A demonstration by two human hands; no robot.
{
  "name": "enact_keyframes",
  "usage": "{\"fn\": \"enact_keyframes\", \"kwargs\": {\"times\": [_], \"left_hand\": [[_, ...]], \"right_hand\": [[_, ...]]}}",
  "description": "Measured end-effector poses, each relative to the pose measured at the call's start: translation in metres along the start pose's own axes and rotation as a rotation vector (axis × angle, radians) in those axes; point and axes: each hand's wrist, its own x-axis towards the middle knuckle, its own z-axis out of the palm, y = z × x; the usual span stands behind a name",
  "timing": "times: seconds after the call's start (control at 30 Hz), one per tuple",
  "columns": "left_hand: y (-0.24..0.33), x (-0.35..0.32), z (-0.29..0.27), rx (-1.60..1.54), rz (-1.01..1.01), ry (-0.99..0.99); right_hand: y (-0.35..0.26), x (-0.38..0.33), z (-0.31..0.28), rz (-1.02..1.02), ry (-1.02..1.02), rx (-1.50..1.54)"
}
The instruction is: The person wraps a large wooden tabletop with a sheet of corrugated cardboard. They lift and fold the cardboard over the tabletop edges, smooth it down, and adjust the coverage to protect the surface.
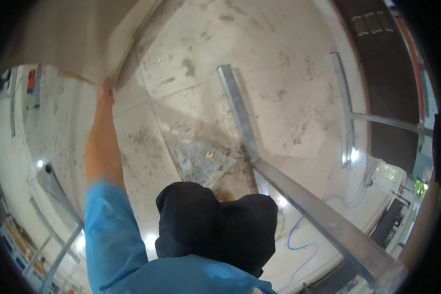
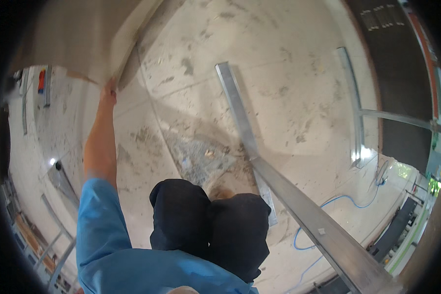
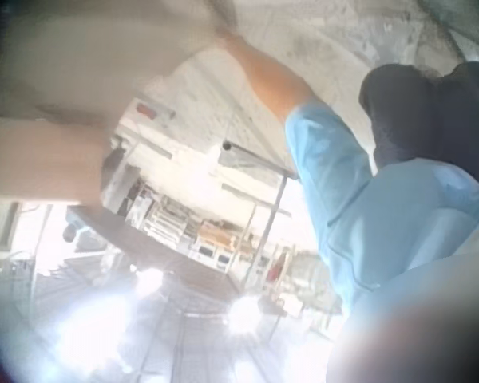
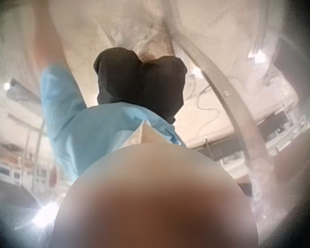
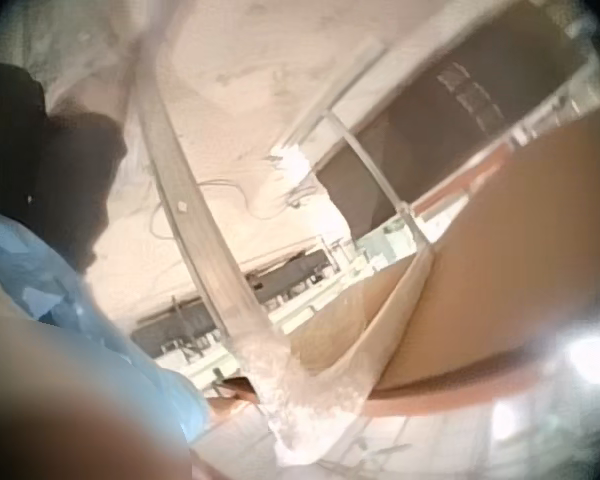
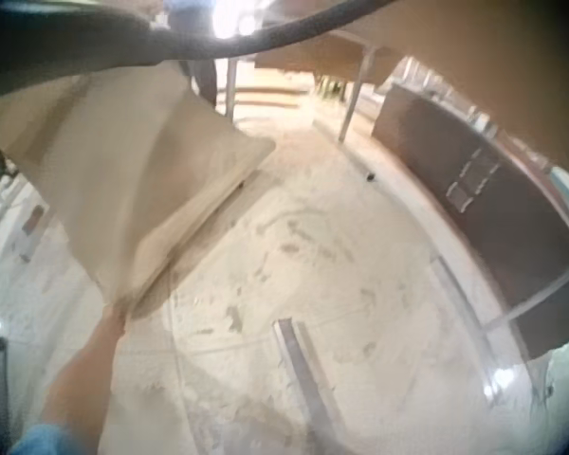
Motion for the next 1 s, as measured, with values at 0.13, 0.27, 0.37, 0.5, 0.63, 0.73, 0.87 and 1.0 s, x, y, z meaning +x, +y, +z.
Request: {"fn": "enact_keyframes", "kwargs": {"times": [0.13,0.27,0.37,0.5,0.63,0.73,0.87,1.0], "left_hand": [[0.002,-0.070,0.048,0.017,0.022,-0.277],[0.056,-0.221,0.071,-0.272,0.296,-0.128],[0.132,-0.333,0.031,-0.366,0.421,-0.030],[0.255,-0.469,-0.069,-0.198,0.422,0.027],[0.399,-0.617,-0.174,-0.069,0.692,0.009],[0.509,-0.735,-0.245,0.108,0.813,0.069],[0.640,-0.882,-0.335,0.204,1.062,0.184],[0.716,-1.030,-0.393,0.365,1.186,0.246]], "right_hand": [[0.013,0.009,-0.021,0.006,-0.018,0.006],[0.014,0.019,-0.065,0.002,-0.039,0.010],[0.024,0.042,-0.101,-0.017,-0.077,0.040],[0.040,0.071,-0.145,-0.042,-0.116,0.070],[0.044,0.069,-0.159,-0.165,0.029,0.065],[0.038,0.053,-0.160,-0.271,0.073,-0.044],[0.030,0.044,-0.166,-0.129,0.085,-0.021],[0.036,0.056,-0.176,-0.136,-0.046,0.131]]}}
